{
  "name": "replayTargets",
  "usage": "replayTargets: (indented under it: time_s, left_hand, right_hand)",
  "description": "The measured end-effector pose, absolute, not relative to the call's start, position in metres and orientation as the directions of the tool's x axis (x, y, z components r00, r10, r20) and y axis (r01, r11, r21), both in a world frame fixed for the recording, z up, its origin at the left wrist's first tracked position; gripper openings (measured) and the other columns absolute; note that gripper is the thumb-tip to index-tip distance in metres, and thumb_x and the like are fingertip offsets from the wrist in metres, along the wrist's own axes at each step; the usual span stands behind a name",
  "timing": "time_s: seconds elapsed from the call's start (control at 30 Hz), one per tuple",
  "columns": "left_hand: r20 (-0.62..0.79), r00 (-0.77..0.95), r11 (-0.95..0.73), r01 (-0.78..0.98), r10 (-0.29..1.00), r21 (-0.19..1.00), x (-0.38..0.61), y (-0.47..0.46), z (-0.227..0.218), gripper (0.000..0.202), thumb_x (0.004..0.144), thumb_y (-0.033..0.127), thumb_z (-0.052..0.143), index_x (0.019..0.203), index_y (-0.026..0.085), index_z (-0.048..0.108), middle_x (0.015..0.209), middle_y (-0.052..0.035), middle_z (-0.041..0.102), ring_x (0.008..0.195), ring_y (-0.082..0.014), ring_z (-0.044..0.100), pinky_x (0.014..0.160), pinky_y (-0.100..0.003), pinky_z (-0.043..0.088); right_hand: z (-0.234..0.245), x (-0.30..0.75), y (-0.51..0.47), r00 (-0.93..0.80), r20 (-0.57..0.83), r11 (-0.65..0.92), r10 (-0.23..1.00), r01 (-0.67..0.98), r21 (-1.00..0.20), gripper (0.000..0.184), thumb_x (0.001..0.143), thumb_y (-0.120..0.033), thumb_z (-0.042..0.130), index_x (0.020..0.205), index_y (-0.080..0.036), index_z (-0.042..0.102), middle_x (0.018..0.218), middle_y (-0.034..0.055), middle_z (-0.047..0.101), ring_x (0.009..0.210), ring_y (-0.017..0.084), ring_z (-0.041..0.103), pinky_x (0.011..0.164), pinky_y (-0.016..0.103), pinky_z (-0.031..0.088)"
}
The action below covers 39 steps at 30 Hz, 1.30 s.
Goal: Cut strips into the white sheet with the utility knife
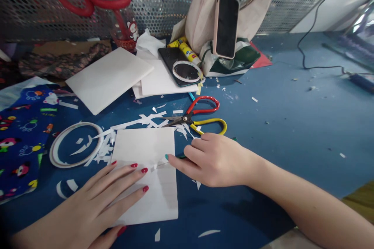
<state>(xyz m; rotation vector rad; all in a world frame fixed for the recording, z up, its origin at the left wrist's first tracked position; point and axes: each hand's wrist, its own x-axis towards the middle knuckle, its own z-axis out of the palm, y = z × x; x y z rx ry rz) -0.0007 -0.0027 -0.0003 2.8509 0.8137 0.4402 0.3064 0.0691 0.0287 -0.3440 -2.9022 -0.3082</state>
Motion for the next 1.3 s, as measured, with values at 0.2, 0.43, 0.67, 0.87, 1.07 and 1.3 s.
replayTargets:
  time_s: [0.2,0.43,0.67,0.87,1.07,1.3]
  left_hand:
    - [0.244,0.813,-0.847,0.487,0.529,0.215,-0.0004,-0.0036,0.0011,0.032,0.102,0.031,0.049,0.13,0.025,0.065,0.139,-0.0008,0.063,0.132,-0.021,0.049,0.121,-0.034,0.024]
    - [0.23,0.819,-0.849,0.488,0.526,0.202,0.0002,-0.0034,0.001,0.032,0.103,0.035,0.049,0.131,0.026,0.064,0.14,-0.0001,0.063,0.133,-0.0203,0.049,0.123,-0.034,0.019]
    - [0.229,0.807,-0.834,0.493,0.545,0.248,0.0025,-0.0029,0.0009,0.034,0.1,0.024,0.048,0.129,0.025,0.065,0.141,-0.0006,0.061,0.134,-0.0205,0.044,0.123,-0.033,0.011]
    - [0.217,0.82,-0.844,0.481,0.529,0.238,0.0014,-0.0042,0.0011,0.054,0.084,0.004,0.043,0.131,0.022,0.063,0.142,-0.004,0.058,0.135,-0.024,0.041,0.122,-0.037,0.01]
    - [0.218,0.84,-0.867,0.474,0.497,0.15,0.0007,-0.0033,0.0015,0.057,0.081,0.006,0.043,0.132,0.021,0.062,0.142,-0.0049,0.059,0.133,-0.0267,0.044,0.119,-0.041,0.014]
    - [0.218,0.846,-0.874,0.473,0.486,0.112,0.0019,-0.0034,0.0024,0.057,0.077,0.008,0.044,0.13,0.02,0.062,0.138,-0.0089,0.063,0.128,-0.0295,0.054,0.101,-0.048,0.049]
  right_hand:
    - [0.0279,0.3027,0.0679,-0.945,0.243,0.951,0.219,0.262,0.161,0.027,0.097,-0.009,0.046,0.118,-0.011,0.062,0.065,-0.0026,0.05,0.056,0.014,0.043,0.049,0.03,0.03]
    - [0.0249,0.3013,0.0673,-0.943,0.249,0.952,0.221,0.264,0.154,0.027,0.097,-0.01,0.047,0.12,-0.01,0.06,0.066,-0.0026,0.051,0.056,0.014,0.042,0.05,0.03,0.03]
    - [0.0238,0.3003,0.0659,-0.942,0.252,0.952,0.22,0.264,0.157,0.024,0.098,-0.012,0.049,0.118,-0.01,0.06,0.066,-0.0024,0.051,0.056,0.014,0.043,0.049,0.031,0.03]
    - [0.0229,0.2989,0.0643,-0.946,0.242,0.953,0.215,0.258,0.161,0.023,0.097,-0.013,0.051,0.117,-0.01,0.061,0.066,-0.0026,0.051,0.056,0.013,0.043,0.049,0.031,0.03]
    - [0.0269,0.3007,0.0644,-0.943,0.256,0.946,0.212,0.263,0.188,0.024,0.097,-0.012,0.049,0.118,-0.011,0.061,0.065,-0.0027,0.051,0.056,0.013,0.043,0.049,0.03,0.03]
    - [0.0303,0.3056,0.0665,-0.941,0.256,0.937,0.223,0.279,0.21,0.027,0.097,-0.01,0.046,0.12,-0.011,0.06,0.065,-0.0026,0.051,0.056,0.013,0.044,0.05,0.03,0.032]
